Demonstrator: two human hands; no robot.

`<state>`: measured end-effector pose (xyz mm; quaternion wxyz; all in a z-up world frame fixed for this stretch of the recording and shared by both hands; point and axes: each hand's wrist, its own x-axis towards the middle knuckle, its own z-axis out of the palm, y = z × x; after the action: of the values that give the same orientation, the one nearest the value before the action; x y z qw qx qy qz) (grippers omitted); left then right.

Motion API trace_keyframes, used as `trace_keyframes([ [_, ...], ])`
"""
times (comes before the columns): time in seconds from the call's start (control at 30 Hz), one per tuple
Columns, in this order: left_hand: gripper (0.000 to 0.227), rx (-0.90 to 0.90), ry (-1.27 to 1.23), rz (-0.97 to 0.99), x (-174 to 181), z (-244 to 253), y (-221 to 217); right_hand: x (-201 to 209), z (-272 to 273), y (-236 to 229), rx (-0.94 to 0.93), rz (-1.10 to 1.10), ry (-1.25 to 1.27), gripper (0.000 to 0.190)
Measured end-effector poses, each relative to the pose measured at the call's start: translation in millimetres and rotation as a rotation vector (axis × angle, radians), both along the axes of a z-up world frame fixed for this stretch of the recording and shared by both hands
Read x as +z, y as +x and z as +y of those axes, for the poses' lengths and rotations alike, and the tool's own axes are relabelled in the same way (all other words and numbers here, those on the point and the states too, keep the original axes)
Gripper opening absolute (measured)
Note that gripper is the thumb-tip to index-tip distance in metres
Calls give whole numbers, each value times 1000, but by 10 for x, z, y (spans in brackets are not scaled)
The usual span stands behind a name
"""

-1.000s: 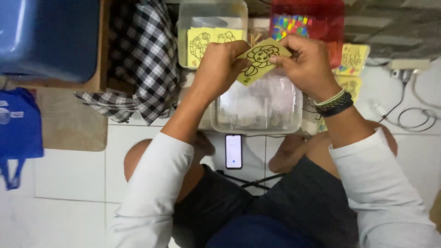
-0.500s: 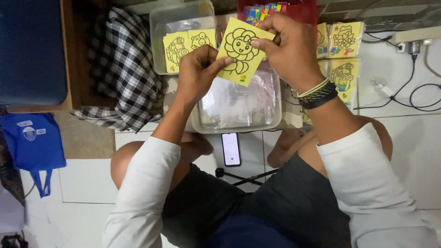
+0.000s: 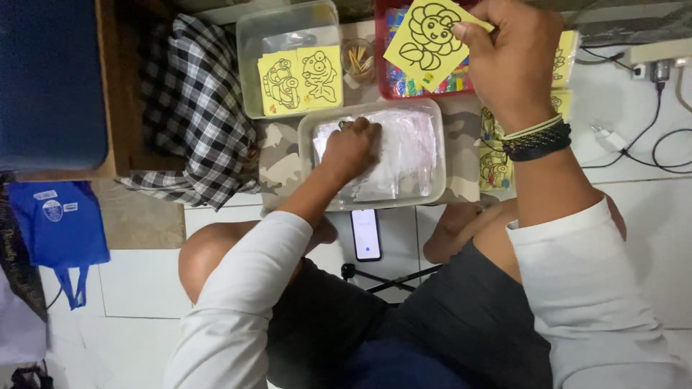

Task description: Manually packaging small illustrated cards and colorful beads into individual plastic bags.

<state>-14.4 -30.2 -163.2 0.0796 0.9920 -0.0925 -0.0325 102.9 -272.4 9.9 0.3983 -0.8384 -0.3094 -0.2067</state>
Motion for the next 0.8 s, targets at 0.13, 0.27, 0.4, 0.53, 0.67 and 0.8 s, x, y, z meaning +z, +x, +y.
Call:
trace_keyframes([
  [0.13,32,-4,-12,-24,3,-104,-53,25,-57,-16,13,-2,10,12],
  [0.27,45,28,-104,227,69,-55,0,-22,-118,45,-44,-69,-56,13],
  [0.4,13,83,-148,407,206,-46,34,-29,-115,57,-42,-64,-33,12],
  [0.53,13,76,-268,428,354,118,29,-110,-160,118,-49,-105,-73,18],
  [0.67,15,87,-365,357,574,245,-1,-199,-182,116,-52,52,-43,26],
  [0.8,14,129,-311,377,590,300,-58,-198,-169,110,-36,14,-93,23],
])
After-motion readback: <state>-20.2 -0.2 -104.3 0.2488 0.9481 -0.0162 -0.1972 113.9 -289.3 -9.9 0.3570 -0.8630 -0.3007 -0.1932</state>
